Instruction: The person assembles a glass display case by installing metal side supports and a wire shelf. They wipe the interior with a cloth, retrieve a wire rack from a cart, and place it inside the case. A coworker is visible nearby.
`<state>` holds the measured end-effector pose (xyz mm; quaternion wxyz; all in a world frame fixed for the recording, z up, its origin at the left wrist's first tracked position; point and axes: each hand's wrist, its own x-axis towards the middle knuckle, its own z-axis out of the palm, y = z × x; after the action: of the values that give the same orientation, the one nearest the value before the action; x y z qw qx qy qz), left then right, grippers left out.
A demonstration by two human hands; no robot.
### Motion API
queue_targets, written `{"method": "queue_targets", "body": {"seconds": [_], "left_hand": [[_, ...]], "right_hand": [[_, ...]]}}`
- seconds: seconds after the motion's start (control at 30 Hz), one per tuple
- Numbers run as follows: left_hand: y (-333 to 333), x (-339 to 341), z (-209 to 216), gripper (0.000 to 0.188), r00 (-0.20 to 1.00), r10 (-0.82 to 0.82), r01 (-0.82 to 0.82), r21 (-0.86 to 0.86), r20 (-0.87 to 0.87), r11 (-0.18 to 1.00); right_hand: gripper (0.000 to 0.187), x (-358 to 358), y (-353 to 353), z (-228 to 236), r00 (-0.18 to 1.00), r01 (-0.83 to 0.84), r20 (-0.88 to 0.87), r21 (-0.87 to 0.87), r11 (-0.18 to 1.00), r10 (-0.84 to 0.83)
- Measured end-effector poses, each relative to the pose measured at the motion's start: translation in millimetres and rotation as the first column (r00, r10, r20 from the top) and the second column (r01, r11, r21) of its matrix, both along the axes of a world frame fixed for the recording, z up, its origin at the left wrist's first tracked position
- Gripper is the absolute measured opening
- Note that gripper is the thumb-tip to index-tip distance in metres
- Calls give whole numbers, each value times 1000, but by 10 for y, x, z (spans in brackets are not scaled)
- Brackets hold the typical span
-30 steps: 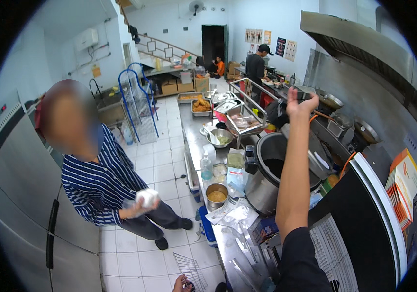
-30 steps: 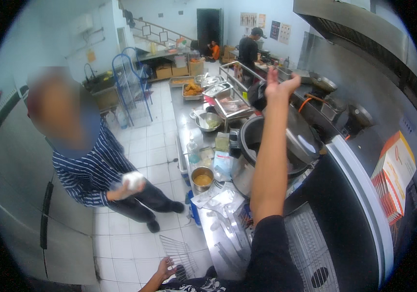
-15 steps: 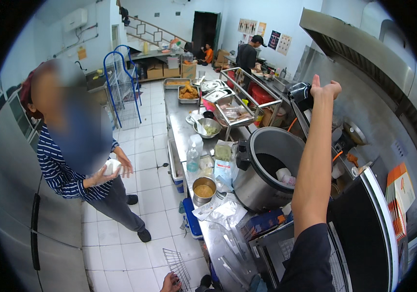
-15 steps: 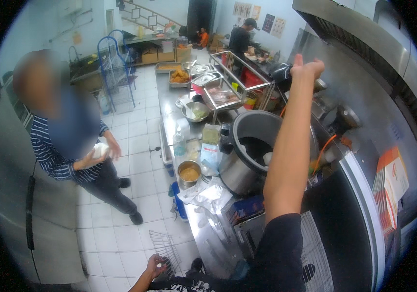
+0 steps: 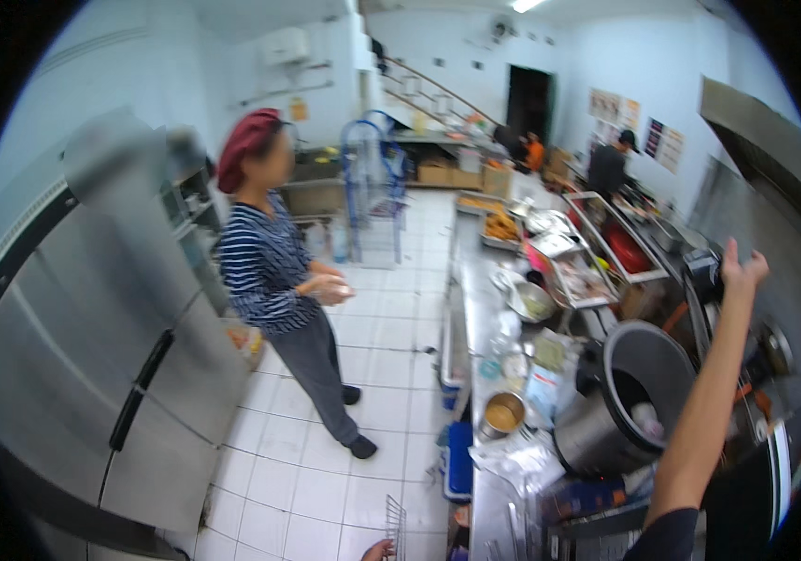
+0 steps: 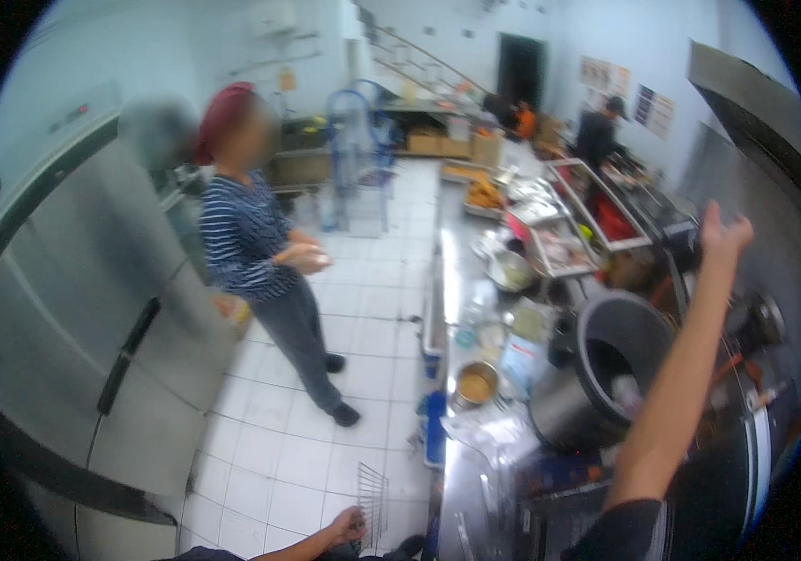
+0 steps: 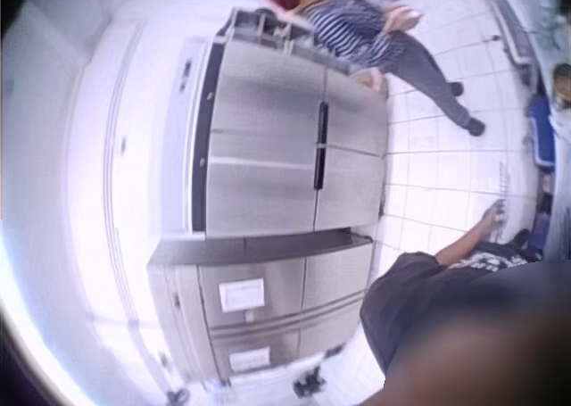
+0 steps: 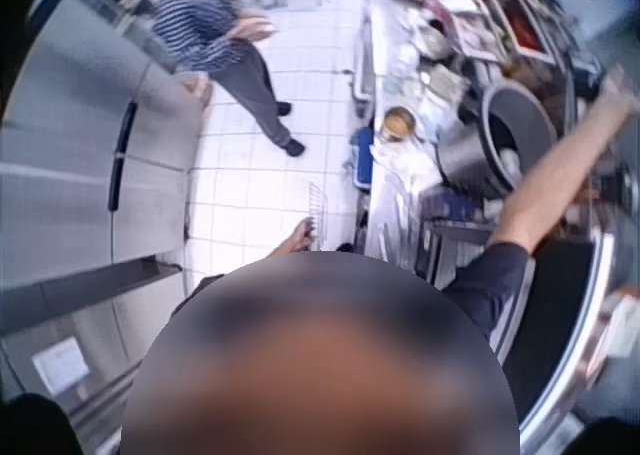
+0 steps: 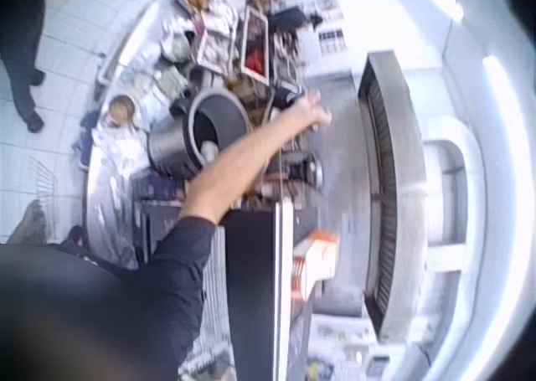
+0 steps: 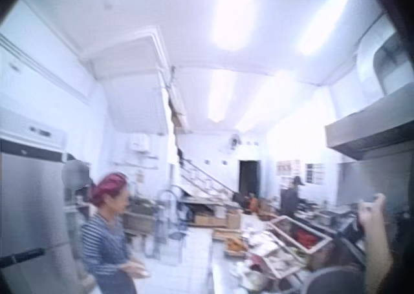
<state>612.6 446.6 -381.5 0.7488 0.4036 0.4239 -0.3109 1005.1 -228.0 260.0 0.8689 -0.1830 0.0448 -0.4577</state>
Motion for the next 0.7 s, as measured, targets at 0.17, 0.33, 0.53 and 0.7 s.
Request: {"method": "queue_targets", "body": {"seconds": [0.17,0.33,0.53,0.7], "left_hand": [[36,95,-61,42,997,-74,74,2,-15,997],[53,100,20,52,991,-131,131,1,14,991],[79,170,168,51,988,-144,144,-16,51,989],[77,92,317,30,955,-204,183,114,214,977]], "right_hand": [[51,71,367,-190,987,143,-75,-10,990,-143],[55,74,873,-580,996,-24,-81,105,994,33],[54,15,1813,-1542,966,-133,-196,180,975,168],[36,-905,2782,-2379,967,-187,-227,-318,929,117]]}}
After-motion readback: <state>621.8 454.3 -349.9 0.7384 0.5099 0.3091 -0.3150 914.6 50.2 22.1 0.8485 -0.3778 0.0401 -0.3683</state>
